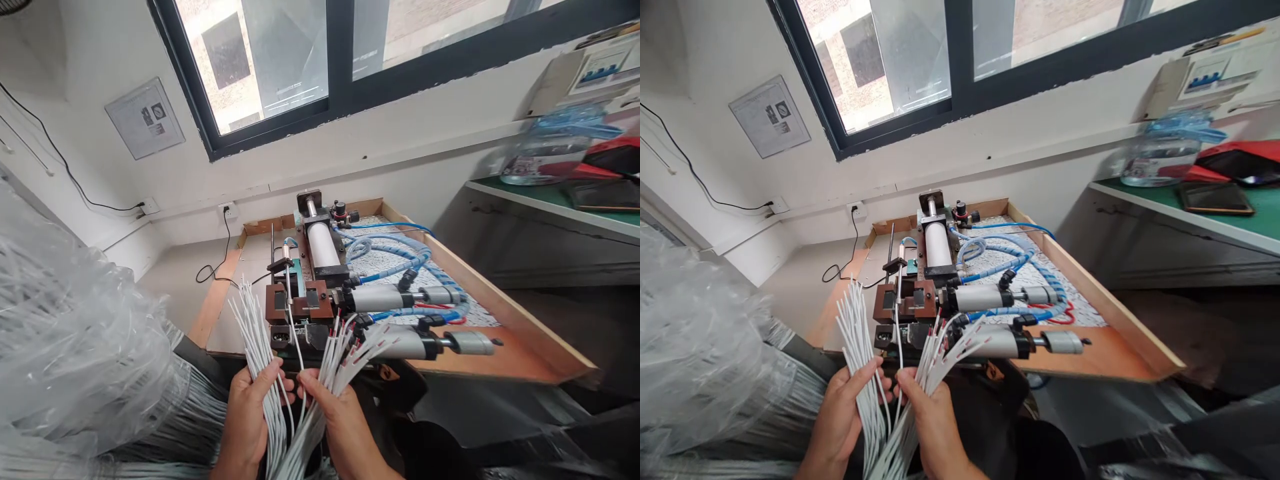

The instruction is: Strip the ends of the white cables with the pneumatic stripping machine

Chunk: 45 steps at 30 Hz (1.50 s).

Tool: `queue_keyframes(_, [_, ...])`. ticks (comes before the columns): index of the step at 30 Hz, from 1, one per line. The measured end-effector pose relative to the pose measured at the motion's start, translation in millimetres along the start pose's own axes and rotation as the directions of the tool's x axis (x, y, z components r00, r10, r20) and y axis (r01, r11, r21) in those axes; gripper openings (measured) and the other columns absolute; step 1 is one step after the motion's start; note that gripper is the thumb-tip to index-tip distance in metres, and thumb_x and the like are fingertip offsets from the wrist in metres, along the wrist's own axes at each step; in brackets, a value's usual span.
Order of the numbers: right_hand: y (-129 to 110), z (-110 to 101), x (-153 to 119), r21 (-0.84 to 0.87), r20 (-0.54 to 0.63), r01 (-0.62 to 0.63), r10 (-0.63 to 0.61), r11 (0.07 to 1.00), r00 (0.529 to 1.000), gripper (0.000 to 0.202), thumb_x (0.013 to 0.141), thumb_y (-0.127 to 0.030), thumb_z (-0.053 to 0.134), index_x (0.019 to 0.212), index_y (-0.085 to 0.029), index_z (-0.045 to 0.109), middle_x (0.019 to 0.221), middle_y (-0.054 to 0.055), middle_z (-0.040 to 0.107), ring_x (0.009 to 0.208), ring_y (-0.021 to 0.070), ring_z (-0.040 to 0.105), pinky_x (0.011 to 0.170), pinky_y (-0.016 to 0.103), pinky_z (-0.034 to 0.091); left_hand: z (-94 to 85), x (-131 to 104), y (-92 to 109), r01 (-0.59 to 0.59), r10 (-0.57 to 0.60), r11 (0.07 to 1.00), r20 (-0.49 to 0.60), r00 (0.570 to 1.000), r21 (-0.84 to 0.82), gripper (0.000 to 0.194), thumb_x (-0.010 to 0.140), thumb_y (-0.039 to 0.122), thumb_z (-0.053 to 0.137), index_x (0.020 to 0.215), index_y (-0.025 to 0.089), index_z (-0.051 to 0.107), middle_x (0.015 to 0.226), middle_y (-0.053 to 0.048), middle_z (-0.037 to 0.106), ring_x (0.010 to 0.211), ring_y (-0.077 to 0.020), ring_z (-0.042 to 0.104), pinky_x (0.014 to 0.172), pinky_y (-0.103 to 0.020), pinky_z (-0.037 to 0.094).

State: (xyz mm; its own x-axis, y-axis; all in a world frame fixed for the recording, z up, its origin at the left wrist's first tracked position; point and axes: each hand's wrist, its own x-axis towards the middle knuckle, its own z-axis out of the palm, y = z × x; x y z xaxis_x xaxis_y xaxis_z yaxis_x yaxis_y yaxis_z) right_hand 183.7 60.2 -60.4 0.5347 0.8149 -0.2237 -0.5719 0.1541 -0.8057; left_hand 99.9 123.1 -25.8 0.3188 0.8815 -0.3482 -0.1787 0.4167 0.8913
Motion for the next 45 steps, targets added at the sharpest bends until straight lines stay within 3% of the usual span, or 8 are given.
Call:
queue_keyframes(15, [-3.9,3.2,6.1,0.019,-0.054,-0.045,0.046,0.999,0.997,0.019,0.061,-0.029,0.065,0.054,-0.013,0.059,0.048,-0.002,0.054,0.051,0.0115,0.047,0.054,0.023,0.036,-3.3,1.6,-2.1,-0.062,0.064,0.996,-0.024,0.998,0.061,0.015,0.056,0.020,0.068,0.065,0.012,0.060,0.053,0.000,0.058,0.051,-0.0140,0.056,0.043,-0.025,0.046])
queue_keyframes(20, [-10.0,8.1,7.6,0.114,0.159,-0.215,0.196,0.970,0.968,0.019,0.063,-0.032,0.064,0.065,-0.014,0.062,0.057,0.000,0.058,0.054,0.0117,0.049,0.053,0.023,0.038,-2.3,-4.1,-4.7,-0.060,0.056,0.996,0.068,0.996,0.061,0.010,0.057,0.019,0.067,0.063,0.012,0.063,0.056,-0.002,0.061,0.054,-0.0145,0.056,0.047,-0.025,0.045])
queue_keyframes(22, [-9.1,8.9,7.4,0.107,0.162,-0.258,0.240,0.960,0.957,0.020,0.060,-0.033,0.066,0.069,-0.015,0.063,0.065,0.002,0.062,0.058,0.0133,0.052,0.051,0.024,0.039,-2.0,-6.6,-5.2,-0.052,0.042,0.996,0.125,0.991,0.077,0.011,0.058,0.017,0.066,0.066,0.011,0.064,0.060,-0.005,0.063,0.057,-0.0157,0.057,0.050,-0.026,0.045])
queue_keyframes(26, [-2.8,6.9,3.7,0.088,0.119,-0.152,0.141,0.985,0.983,0.017,0.063,-0.031,0.065,0.068,-0.015,0.061,0.064,0.002,0.062,0.056,0.0129,0.051,0.054,0.025,0.040,-4.1,-7.9,-5.7,-0.041,0.028,0.996,0.161,0.987,0.079,0.009,0.060,0.017,0.064,0.066,0.010,0.064,0.061,-0.006,0.063,0.057,-0.0153,0.056,0.052,-0.027,0.046])
queue_keyframes(31, [-0.7,2.1,0.6,-0.016,-0.015,0.012,-0.013,1.000,1.000,0.016,0.064,-0.030,0.064,0.065,-0.014,0.061,0.058,0.000,0.058,0.061,0.0153,0.051,0.064,0.027,0.039,-9.5,-4.1,-7.2,-0.030,0.030,0.999,-0.011,0.999,0.033,0.015,0.061,0.021,0.065,0.071,0.010,0.064,0.056,-0.003,0.060,0.056,-0.0139,0.055,0.054,-0.030,0.049])
queue_keyframes(40, [-4.3,2.9,5.5,-0.033,-0.033,-0.004,0.002,0.999,0.999,0.020,0.063,-0.032,0.064,0.055,-0.014,0.059,0.052,-0.002,0.055,0.055,0.0138,0.048,0.060,0.026,0.036,-10.2,-0.8,-5.2,-0.046,0.045,0.999,-0.076,0.996,-0.004,0.020,0.055,0.023,0.069,0.068,0.011,0.060,0.052,0.000,0.058,0.051,-0.0144,0.057,0.051,-0.031,0.051])
queue_keyframes(45, [-5.6,1.9,4.8,-0.068,0.017,-0.012,0.013,0.998,1.000,0.020,0.063,-0.032,0.064,0.069,-0.014,0.063,0.061,0.001,0.060,0.062,0.0160,0.052,0.065,0.027,0.037,-12.2,0.7,-5.8,-0.040,0.039,0.999,-0.084,0.996,-0.006,0.020,0.056,0.024,0.068,0.068,0.012,0.058,0.054,-0.001,0.060,0.047,-0.0133,0.056,0.046,-0.028,0.048])
